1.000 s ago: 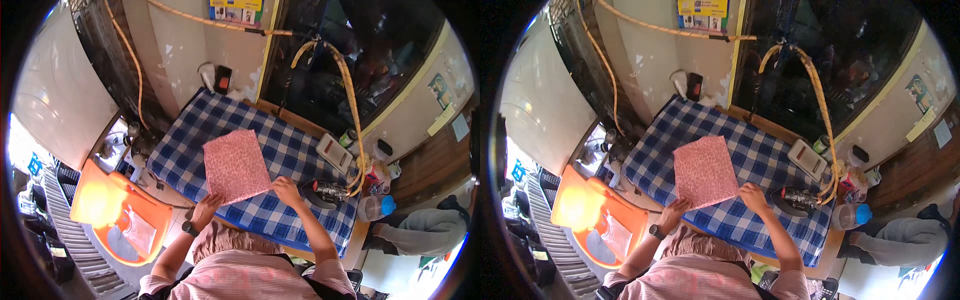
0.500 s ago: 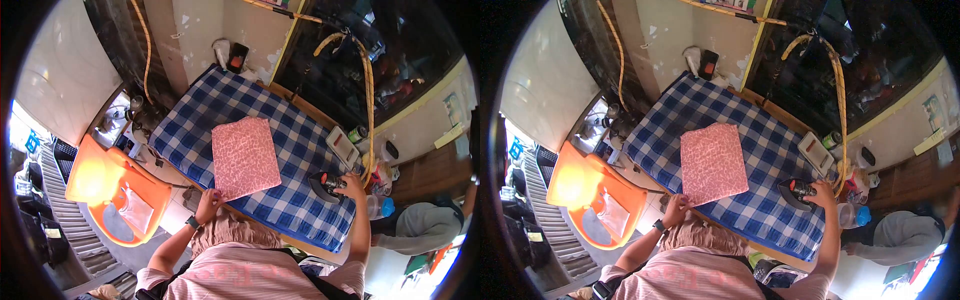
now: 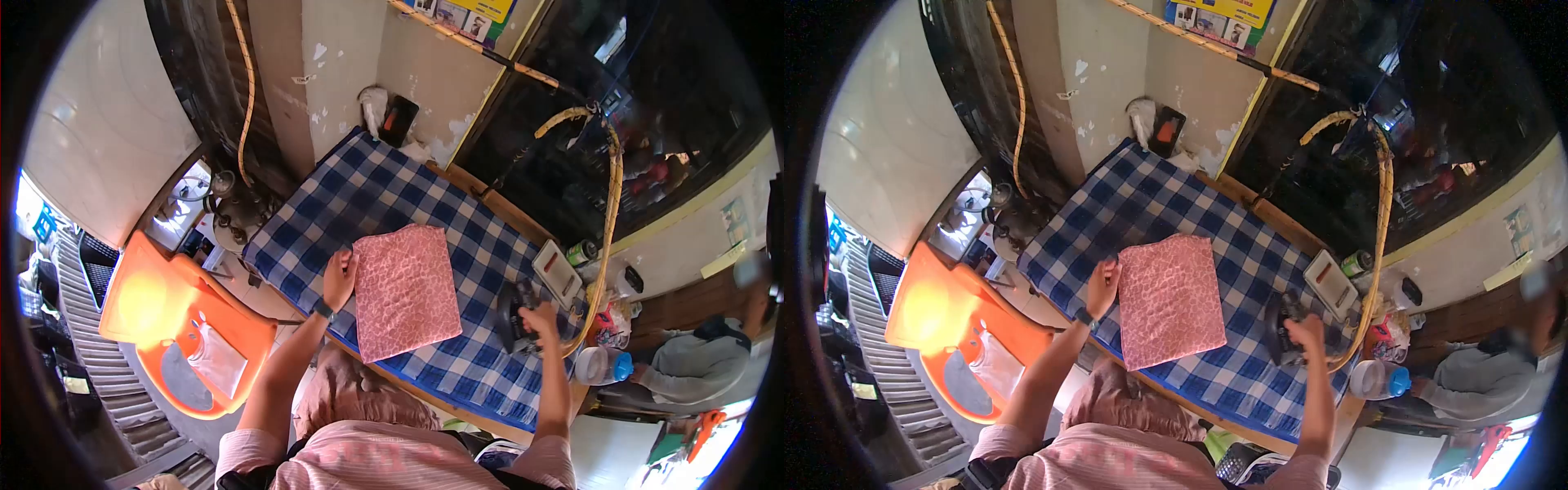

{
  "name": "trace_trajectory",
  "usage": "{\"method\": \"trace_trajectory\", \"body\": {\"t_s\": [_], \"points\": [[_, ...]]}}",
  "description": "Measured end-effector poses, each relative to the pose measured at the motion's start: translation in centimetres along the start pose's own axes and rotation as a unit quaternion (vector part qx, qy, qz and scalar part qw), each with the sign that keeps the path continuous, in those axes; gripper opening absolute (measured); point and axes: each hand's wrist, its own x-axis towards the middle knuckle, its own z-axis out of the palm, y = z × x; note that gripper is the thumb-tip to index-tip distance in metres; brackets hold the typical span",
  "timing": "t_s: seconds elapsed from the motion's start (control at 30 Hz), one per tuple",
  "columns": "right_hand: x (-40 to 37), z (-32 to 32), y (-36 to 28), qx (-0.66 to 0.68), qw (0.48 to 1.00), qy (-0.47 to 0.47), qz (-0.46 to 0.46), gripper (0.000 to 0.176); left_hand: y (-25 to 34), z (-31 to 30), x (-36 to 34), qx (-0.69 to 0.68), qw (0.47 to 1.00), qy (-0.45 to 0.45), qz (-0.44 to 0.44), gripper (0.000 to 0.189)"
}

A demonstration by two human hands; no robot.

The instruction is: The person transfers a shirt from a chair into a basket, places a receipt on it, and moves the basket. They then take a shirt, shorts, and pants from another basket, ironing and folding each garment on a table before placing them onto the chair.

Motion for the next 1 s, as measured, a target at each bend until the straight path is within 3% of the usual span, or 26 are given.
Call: {"method": "trace_trajectory", "body": {"t_s": [0.1, 0.17, 0.2, 0.33, 0.43, 0.5, 0.53, 0.6, 0.67, 0.7, 0.73, 0.77, 0.8, 0.83, 0.87, 0.9, 1.0], "points": [[-4.1, 2.1, -6.5, 0.089, 0.992, -0.062, -0.063, 0.017, -1.3, 1.4, 3.5, -0.026, 0.999, 0.018, -0.041, 0.030], [-5.6, 2.9, -10.2, 0.129, 0.979, -0.133, -0.088, 0.015, -2.6, 1.3, 5.2, 0.070, 0.997, -0.023, 0.024, 0.031], [-5.8, 3.8, -12.0, 0.122, 0.974, -0.163, -0.099, 0.014, -4.0, 1.2, 6.3, 0.080, 0.992, -0.092, 0.044, 0.029], [-4.5, 10.3, -18.5, 0.102, 0.964, -0.180, -0.166, 0.020, -3.8, -0.6, 8.2, 0.114, 0.975, -0.183, 0.055, 0.030], [-2.4, 15.5, -22.4, 0.085, 0.970, -0.161, -0.161, 0.017, -3.7, -1.9, 9.0, 0.018, 0.980, -0.198, 0.018, 0.030], [-1.8, 18.1, -24.6, -0.017, 0.986, -0.017, -0.162, 0.024, -3.5, -2.7, 9.8, -0.043, 0.975, -0.218, -0.026, 0.026], [-2.2, 18.6, -25.1, -0.017, 0.987, -0.020, -0.157, 0.024, -3.4, -3.1, 10.0, -0.070, 0.970, -0.228, -0.058, 0.025], [-3.0, 18.9, -25.9, 0.068, 0.977, -0.117, -0.167, 0.033, -4.3, -3.2, 10.5, -0.099, 0.963, -0.240, -0.070, 0.025], [-6.2, 19.4, -27.1, -0.030, 0.973, -0.201, -0.107, 0.041, -5.5, -2.8, 10.9, -0.132, 0.955, -0.253, -0.081, 0.025], [-7.1, 21.2, -25.3, -0.063, 0.957, -0.214, -0.186, 0.045, -6.2, -2.8, 11.1, -0.115, 0.959, -0.252, -0.061, 0.023], [-10.1, 21.9, -25.4, -0.158, 0.938, -0.156, -0.266, 0.048, -6.5, -2.5, 11.2, -0.098, 0.962, -0.250, -0.042, 0.022], [-12.1, 24.0, -24.0, -0.157, 0.927, -0.161, -0.299, 0.048, -5.8, -2.4, 11.0, -0.102, 0.960, -0.256, -0.043, 0.022], [-13.8, 24.6, -23.8, -0.204, 0.896, -0.232, -0.318, 0.050, -4.5, -2.9, 10.9, -0.037, 0.973, -0.228, 0.001, 0.020], [-15.7, 24.8, -24.2, -0.227, 0.886, -0.273, -0.297, 0.052, -3.5, -3.0, 10.8, 0.030, 0.979, -0.198, 0.048, 0.018], [-16.6, 25.2, -23.3, -0.190, 0.885, -0.264, -0.332, 0.055, -3.4, -2.7, 10.4, 0.035, 0.981, -0.187, 0.045, 0.016], [-17.1, 25.4, -22.5, -0.186, 0.900, -0.255, -0.302, 0.060, -3.3, -2.4, 10.0, 0.033, 0.979, -0.196, 0.050, 0.016], [-16.9, 23.0, -20.6, -0.146, 0.935, -0.194, -0.258, 0.066, -3.6, -1.9, 8.3, 0.066, 0.986, -0.070, 0.133, 0.018]]}}
